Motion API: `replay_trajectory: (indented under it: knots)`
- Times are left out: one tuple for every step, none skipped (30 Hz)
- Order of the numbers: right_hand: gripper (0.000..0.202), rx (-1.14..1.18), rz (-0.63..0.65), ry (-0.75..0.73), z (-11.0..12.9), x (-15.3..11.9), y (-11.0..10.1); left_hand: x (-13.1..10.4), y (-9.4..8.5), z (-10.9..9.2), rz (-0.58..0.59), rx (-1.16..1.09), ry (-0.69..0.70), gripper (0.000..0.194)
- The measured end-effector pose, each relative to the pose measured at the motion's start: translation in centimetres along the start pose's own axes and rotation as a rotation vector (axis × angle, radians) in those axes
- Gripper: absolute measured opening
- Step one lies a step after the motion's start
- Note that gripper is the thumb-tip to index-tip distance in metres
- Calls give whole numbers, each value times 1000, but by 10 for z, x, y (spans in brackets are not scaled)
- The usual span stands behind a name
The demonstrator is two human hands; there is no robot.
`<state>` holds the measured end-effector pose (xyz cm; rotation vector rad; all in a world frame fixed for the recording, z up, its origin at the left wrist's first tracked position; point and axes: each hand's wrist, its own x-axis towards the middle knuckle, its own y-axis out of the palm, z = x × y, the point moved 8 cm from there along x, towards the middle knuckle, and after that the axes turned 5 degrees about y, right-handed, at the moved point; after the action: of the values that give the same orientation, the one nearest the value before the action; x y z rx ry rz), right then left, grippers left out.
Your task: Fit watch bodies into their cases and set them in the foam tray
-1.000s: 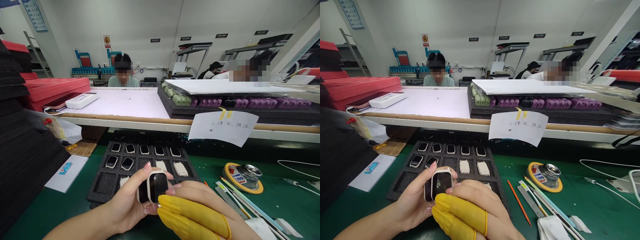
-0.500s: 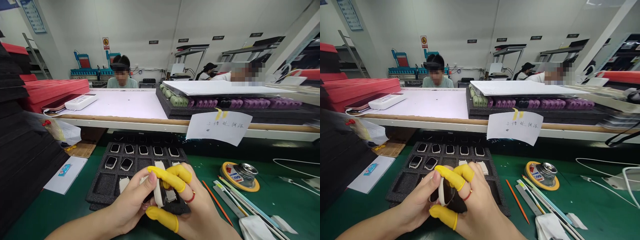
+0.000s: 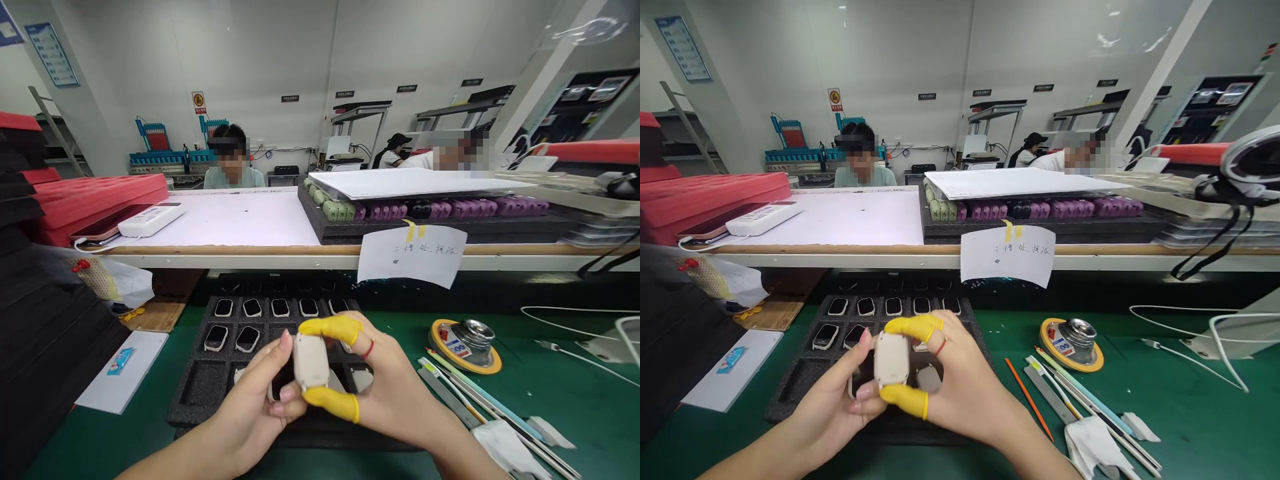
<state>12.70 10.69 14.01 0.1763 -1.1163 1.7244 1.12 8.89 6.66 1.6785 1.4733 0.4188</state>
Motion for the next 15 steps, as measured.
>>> replay_trajectory:
  knots:
    - [44, -13, -5, 60, -11, 3, 2, 1, -2, -6, -35, -32, 38, 22]
    - [41, -26, 1, 129, -23, 6, 6, 2, -4, -13, -70, -65, 74, 16]
    - [39, -35, 19, 195, -36, 9, 14, 3, -5, -19, -95, -96, 99, 15]
    - [39, -43, 44, 236, -47, 11, 23, 3, -5, -25, -111, -125, 111, 17]
    - [38, -50, 67, 254, -55, 13, 34, 3, -5, -30, -117, -152, 117, 19]
    - [37, -57, 88, 259, -62, 15, 44, 2, -3, -34, -113, -173, 121, 21]
    - [35, -62, 107, 260, -67, 17, 54, 1, -2, -38, -105, -188, 123, 22]
    - [33, -64, 124, 262, -70, 19, 61, -1, -1, -41, -97, -196, 125, 22]
    - [31, -61, 134, 263, -70, 21, 64, -3, 0, -43, -92, -200, 127, 21]
    - [29, -51, 133, 264, -67, 23, 63, -5, 0, -45, -90, -204, 125, 21]
    - [26, -37, 119, 264, -62, 25, 57, -7, 0, -47, -86, -207, 122, 20]
    - [24, -18, 97, 263, -53, 25, 47, -10, 1, -48, -81, -211, 121, 19]
    - [24, 17, 68, 257, -41, 25, 34, -12, 1, -50, -70, -211, 124, 19]
    - [24, 56, 37, 245, -28, 21, 18, -14, 3, -52, -53, -210, 135, 19]
    - [26, 117, 27, 228, -14, 15, 4, -16, 4, -54, -33, -207, 148, 19]
